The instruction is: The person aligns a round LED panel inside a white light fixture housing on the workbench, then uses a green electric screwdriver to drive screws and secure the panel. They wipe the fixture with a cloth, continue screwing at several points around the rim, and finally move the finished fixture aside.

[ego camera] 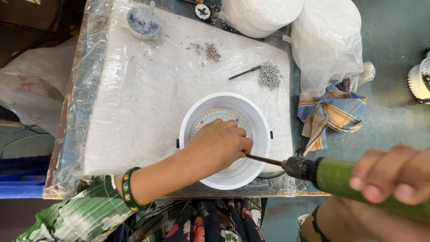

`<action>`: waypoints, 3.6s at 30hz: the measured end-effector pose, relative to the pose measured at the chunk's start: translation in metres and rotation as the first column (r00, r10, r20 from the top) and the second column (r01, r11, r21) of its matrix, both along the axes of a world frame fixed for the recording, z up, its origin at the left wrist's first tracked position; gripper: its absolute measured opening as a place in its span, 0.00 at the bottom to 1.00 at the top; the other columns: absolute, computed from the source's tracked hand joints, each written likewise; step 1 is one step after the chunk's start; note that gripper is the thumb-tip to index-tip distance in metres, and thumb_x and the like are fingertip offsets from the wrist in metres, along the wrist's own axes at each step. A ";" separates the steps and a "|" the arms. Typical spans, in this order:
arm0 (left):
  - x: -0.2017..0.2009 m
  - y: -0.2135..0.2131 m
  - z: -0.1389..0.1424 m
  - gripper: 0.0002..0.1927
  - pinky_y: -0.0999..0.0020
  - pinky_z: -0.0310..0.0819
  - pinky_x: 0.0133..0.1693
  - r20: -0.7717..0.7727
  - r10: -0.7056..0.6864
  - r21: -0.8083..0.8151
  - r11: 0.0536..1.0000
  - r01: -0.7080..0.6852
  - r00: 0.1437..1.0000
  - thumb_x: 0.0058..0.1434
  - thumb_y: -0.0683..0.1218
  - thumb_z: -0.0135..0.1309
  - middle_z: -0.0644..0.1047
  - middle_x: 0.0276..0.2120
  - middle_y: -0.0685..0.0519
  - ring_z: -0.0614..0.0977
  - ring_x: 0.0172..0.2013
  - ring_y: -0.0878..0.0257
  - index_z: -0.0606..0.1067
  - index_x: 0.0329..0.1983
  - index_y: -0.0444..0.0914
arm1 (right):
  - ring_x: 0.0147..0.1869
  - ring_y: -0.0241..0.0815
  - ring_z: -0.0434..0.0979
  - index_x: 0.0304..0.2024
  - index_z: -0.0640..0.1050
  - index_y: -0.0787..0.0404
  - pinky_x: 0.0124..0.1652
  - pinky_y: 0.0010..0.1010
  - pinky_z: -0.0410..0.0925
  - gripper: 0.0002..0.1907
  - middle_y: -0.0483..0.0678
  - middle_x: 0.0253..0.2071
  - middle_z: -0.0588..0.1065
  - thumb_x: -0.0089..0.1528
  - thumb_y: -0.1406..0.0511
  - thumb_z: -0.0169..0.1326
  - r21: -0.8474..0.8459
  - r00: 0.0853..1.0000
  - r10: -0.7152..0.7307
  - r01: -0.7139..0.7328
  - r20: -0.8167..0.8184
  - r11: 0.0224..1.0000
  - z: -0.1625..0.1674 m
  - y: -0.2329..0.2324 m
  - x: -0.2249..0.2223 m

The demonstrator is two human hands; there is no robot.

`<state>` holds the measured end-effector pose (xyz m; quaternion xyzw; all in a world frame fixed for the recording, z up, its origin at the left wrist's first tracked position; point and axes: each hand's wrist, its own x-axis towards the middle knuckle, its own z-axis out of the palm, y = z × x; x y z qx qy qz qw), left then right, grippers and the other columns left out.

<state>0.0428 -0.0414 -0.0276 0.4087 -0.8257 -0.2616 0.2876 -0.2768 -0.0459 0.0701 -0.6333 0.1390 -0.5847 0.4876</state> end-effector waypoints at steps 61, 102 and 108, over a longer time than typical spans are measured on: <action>0.011 0.068 -0.013 0.12 0.58 0.74 0.41 0.269 0.014 -0.307 0.949 0.072 0.963 0.52 0.46 0.53 0.74 0.42 0.46 0.76 0.51 0.48 0.82 0.31 0.33 | 0.28 0.46 0.68 0.63 0.66 0.52 0.32 0.46 0.69 0.21 0.50 0.30 0.68 0.67 0.65 0.51 0.197 0.970 -0.004 0.053 -0.242 0.979 0.016 0.019 0.073; 0.009 0.072 -0.012 0.15 0.53 0.74 0.49 0.294 0.039 -0.322 0.945 0.060 0.955 0.52 0.47 0.52 0.74 0.46 0.44 0.76 0.54 0.45 0.82 0.34 0.32 | 0.31 0.45 0.74 0.64 0.68 0.49 0.34 0.46 0.73 0.23 0.45 0.29 0.74 0.66 0.65 0.51 0.149 0.913 0.298 -0.265 -0.280 0.953 0.016 -0.010 0.060; 0.010 0.071 -0.011 0.16 0.53 0.74 0.49 0.303 0.031 -0.320 0.945 0.071 0.952 0.52 0.47 0.52 0.74 0.46 0.44 0.76 0.55 0.46 0.83 0.34 0.32 | 0.30 0.44 0.75 0.62 0.69 0.49 0.33 0.44 0.73 0.22 0.45 0.29 0.75 0.65 0.65 0.52 0.162 0.893 0.352 -0.317 -0.280 0.934 0.017 -0.017 0.068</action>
